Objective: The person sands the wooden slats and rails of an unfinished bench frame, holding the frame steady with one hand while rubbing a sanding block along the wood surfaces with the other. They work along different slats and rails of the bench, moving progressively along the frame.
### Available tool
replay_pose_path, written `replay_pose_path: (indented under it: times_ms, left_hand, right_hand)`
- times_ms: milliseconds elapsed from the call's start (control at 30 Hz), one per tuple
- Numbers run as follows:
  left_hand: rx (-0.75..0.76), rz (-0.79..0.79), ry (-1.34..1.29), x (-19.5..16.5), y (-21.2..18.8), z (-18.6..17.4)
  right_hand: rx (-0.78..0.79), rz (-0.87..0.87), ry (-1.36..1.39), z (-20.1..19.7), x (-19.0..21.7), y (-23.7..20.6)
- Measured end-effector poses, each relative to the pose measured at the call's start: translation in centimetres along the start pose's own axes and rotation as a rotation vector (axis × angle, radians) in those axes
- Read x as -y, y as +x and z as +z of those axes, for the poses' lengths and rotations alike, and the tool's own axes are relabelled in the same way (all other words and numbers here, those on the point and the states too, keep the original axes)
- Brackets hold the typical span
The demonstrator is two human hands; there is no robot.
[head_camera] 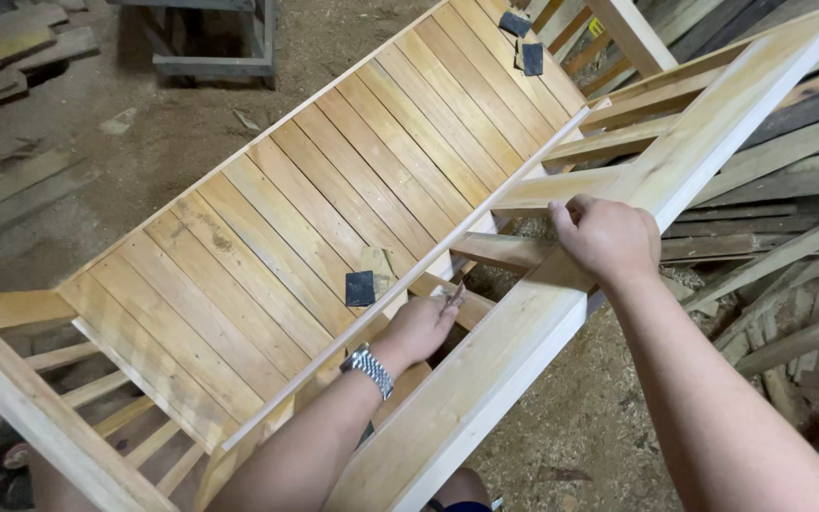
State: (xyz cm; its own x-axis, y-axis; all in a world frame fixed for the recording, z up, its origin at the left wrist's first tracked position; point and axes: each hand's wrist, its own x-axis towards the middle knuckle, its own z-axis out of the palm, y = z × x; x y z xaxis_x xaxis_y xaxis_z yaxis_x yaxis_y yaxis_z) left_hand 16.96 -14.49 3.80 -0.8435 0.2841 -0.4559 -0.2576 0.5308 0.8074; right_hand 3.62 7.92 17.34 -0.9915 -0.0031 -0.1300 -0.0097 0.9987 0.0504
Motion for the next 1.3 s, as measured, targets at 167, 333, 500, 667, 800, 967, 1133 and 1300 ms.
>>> replay_pose_path:
  times_ms: [167, 333, 500, 667, 800, 967, 1133, 1300]
  left_hand:
    - [-0.062, 0.367, -0.159, 2.0, -1.3, 0.5]
    - [-0.073, 0.009, -0.072, 3.6, 0.6, 1.1]
    - [-0.119, 0.280, -0.158, 3.3, 1.6, 2.4]
    - [0.002, 0.107, -0.152, 3.7, 2.6, 2.3]
    - [-0.040, 0.029, -0.160, 4.7, 5.5, 1.6]
    - [-0.086, 0.208, -0.256, 4.9, 7.2, 2.4]
    - [-0.080, 0.449, -0.238, 3.8, 7.0, 3.0]
    - [0.093, 0.574, -0.239, 2.6, 7.2, 2.0]
  right_hand:
    - [-0.002, -0.013, -0.004, 0.1, -0.1, -0.2]
    - [-0.005, -0.013, -0.011, 0.2, 0.0, -0.2]
    - [-0.012, -0.005, -0.002, 0.1, 0.1, 0.0]
    - [-0.008, 0.005, -0.007, 0.1, 0.0, 0.0]
    - [-0.024, -0.002, -0.025, 0.1, 0.0, -0.1]
    - [-0.021, -0.013, -0.023, -0.1, 0.3, -0.1]
    - [-0.014, -0.008, -0.011, -0.4, 0.3, -0.5]
    - [-0.012, 0.015, -0.015, -0.3, 0.4, -0.4]
